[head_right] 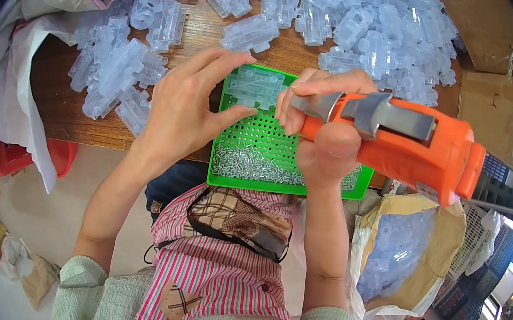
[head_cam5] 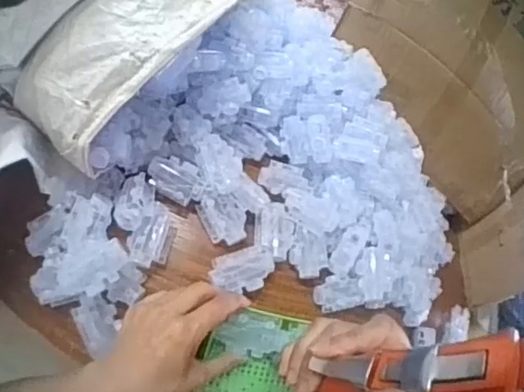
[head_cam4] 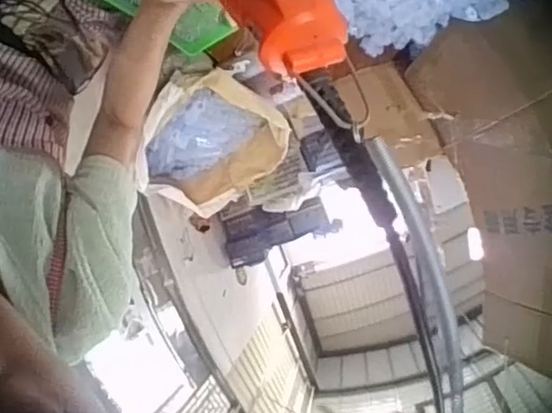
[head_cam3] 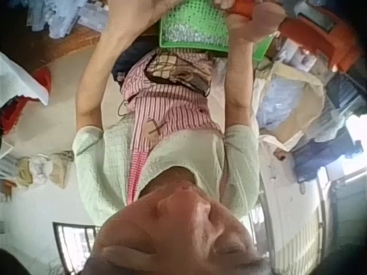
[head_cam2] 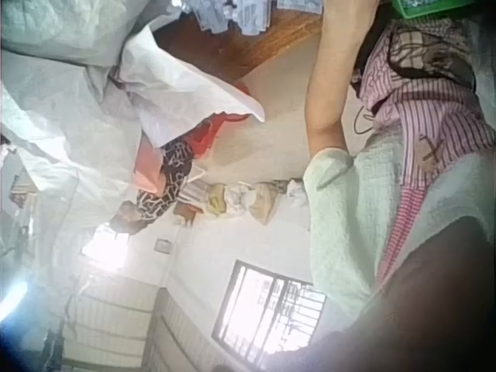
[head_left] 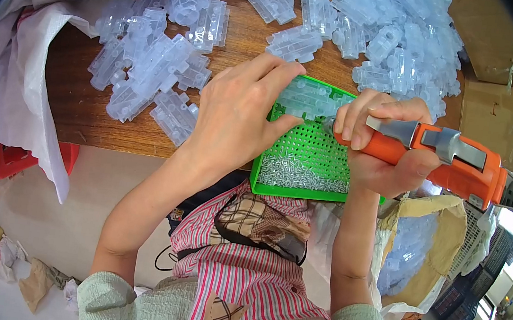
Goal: Assembling small translucent plastic components by inserting metal pins and using an electric handheld tool to secure them.
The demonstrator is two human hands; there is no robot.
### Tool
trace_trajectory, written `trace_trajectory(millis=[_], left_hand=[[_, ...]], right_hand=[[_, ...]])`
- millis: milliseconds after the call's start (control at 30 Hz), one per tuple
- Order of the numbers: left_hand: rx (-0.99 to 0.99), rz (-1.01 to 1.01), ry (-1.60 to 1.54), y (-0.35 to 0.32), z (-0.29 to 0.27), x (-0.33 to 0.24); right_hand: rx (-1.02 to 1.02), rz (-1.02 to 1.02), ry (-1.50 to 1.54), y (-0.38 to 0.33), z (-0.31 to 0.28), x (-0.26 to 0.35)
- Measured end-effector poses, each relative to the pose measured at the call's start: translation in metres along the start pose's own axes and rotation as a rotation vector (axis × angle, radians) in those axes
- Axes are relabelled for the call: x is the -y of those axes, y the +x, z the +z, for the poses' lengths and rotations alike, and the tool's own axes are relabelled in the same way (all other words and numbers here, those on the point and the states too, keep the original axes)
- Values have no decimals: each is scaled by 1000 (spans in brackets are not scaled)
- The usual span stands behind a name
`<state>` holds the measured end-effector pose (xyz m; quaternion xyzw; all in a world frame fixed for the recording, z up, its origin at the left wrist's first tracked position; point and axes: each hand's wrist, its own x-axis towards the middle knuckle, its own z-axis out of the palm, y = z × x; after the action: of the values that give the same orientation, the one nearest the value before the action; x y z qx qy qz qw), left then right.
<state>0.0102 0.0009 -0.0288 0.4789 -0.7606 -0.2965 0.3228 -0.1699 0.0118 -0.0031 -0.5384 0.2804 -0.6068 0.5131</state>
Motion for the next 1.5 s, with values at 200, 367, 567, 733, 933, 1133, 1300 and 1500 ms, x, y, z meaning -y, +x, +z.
trace_trajectory(millis=[200, 367, 567, 733, 933, 1133, 1300, 1500], left_hand=[[-18, 11, 3, -1, 2, 3], [-33, 25, -16, -2, 2, 2], [-39, 3, -37, -2, 3, 1], [-1, 1, -42, -2, 1, 2], [-58, 16, -34, -1, 1, 3], [-65, 47, -17, 0, -1, 0], [-16, 13, 38, -2, 1, -2], [26, 46, 186, 0, -3, -18]], right_hand=[[34, -65, -6, 5, 2, 9], [212, -143, 39, 32, 25, 33], [300, -204, 29, 47, 32, 5], [234, -152, 3, 44, 43, -5], [145, -90, -32, 39, 52, -14], [43, -81, -68, 34, 55, -12], [-53, 16, -120, 39, 50, 16], [-239, 26, -154, 13, 10, 54]])
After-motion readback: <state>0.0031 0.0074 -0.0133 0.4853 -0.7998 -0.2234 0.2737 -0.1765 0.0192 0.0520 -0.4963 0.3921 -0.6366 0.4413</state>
